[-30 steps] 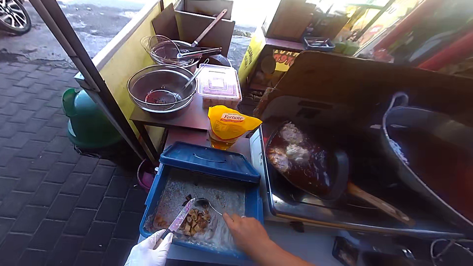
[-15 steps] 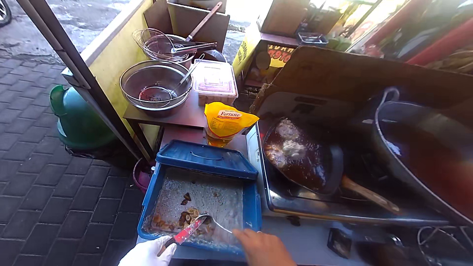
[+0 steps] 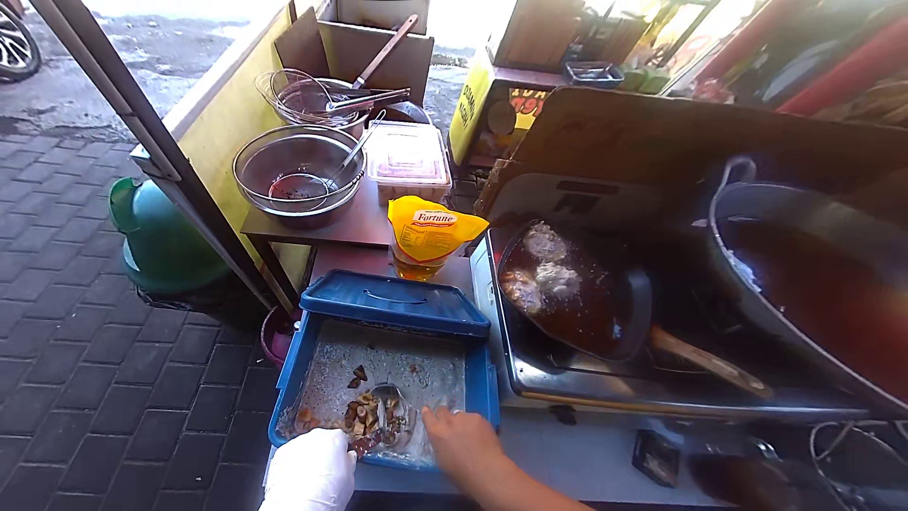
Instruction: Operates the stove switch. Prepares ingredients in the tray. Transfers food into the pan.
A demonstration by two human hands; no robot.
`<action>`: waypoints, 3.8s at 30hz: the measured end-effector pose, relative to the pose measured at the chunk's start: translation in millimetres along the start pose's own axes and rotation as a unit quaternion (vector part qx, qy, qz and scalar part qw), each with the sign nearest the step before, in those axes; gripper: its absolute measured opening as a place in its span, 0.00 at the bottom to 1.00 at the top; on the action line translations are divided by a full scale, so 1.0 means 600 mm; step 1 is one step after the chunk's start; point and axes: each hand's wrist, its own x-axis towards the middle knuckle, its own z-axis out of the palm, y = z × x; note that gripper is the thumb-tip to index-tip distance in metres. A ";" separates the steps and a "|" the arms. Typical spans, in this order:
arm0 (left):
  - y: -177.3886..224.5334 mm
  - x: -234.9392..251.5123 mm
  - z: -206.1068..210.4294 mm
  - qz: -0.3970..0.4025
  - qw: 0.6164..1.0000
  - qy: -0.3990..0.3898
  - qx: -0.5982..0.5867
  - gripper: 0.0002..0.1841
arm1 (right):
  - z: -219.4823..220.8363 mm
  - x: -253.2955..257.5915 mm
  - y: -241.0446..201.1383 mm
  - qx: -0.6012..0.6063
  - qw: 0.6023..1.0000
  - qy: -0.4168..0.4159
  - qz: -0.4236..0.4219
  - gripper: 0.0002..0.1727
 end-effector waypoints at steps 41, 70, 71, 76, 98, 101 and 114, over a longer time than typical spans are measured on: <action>-0.021 -0.032 -0.028 0.066 0.997 0.036 0.010 0.24 | 0.013 -0.063 0.100 0.148 0.989 0.002 -0.023 0.22; -0.020 0.031 -0.026 0.092 0.991 0.013 0.098 0.22 | -0.003 -0.044 -0.035 0.102 0.985 -0.079 0.118 0.24; -0.013 0.018 -0.041 0.093 0.991 -0.013 0.096 0.23 | 0.002 -0.045 -0.024 0.124 0.984 -0.071 0.104 0.22; -0.027 -0.015 -0.069 0.124 0.990 -0.003 0.063 0.23 | 0.012 -0.086 0.038 0.178 0.979 0.006 0.096 0.23; -0.049 0.042 -0.041 0.077 0.995 0.044 0.041 0.22 | 0.027 -0.027 -0.010 -0.017 0.968 0.239 0.080 0.29; -0.038 0.003 -0.072 0.072 0.996 0.012 0.057 0.23 | 0.002 -0.002 -0.012 -0.011 0.989 0.131 0.068 0.29; -0.114 -0.034 -0.034 0.101 0.994 0.039 0.008 0.23 | 0.021 -0.038 -0.016 0.000 0.999 -0.046 0.011 0.28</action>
